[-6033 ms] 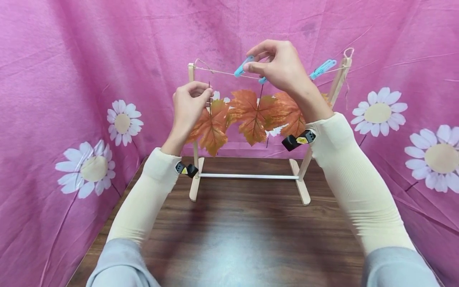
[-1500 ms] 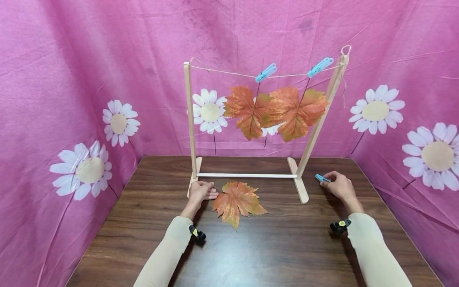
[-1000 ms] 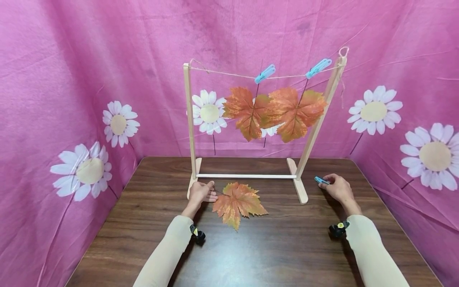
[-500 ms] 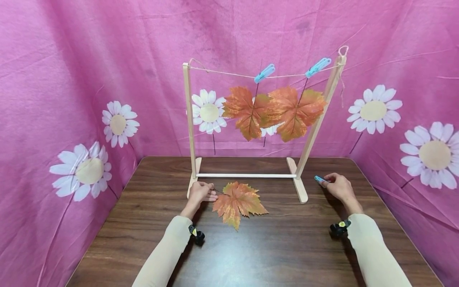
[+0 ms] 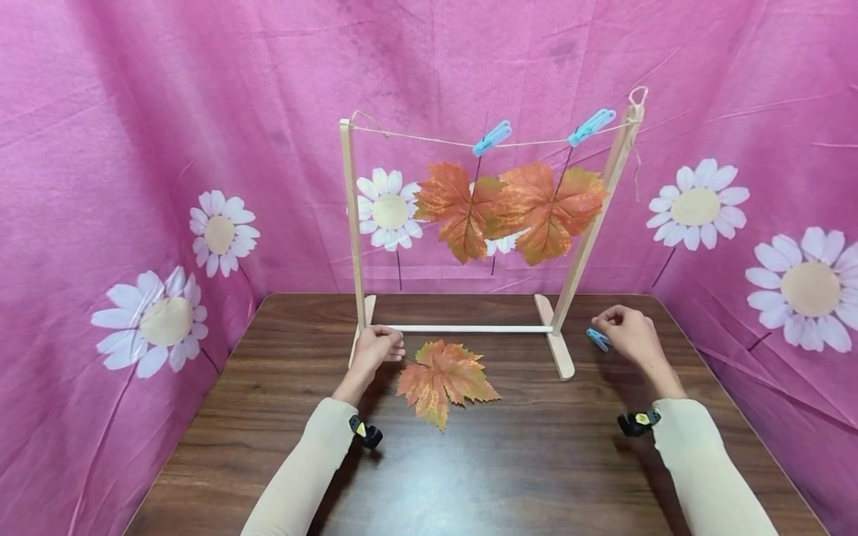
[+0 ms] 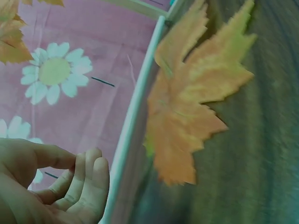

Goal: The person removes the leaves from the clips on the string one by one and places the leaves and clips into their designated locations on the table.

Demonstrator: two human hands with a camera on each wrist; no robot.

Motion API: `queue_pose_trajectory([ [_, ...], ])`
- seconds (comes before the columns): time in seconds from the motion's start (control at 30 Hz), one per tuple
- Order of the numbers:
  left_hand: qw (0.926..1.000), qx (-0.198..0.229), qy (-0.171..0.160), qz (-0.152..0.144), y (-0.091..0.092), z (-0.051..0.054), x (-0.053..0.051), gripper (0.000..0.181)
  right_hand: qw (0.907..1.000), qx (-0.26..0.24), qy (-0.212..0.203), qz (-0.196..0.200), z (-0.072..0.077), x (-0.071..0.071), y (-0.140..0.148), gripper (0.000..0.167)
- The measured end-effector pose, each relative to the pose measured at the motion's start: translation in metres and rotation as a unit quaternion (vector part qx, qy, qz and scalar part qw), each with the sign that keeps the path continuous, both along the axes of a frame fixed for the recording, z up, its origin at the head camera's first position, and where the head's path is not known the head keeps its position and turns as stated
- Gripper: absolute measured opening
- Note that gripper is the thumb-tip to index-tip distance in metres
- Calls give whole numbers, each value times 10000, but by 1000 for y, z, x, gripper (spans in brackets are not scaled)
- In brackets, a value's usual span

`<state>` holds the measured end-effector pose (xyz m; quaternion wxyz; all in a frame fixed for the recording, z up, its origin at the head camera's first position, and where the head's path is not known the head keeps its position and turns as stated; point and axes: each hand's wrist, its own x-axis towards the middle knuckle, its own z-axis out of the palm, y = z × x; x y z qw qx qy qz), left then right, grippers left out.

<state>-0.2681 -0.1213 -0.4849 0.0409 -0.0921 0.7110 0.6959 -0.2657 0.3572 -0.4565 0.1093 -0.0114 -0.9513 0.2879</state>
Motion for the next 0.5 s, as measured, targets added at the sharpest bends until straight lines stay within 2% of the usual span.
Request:
queue_pose_trajectory([
  [0.3, 9983, 142, 508, -236, 8, 30, -1, 18, 9959, 16, 834, 364, 46, 6, -31, 19],
  [0.5, 9967, 16, 754, -308, 15, 55, 1, 19, 9930, -76, 1021, 584, 76, 14, -55, 18],
])
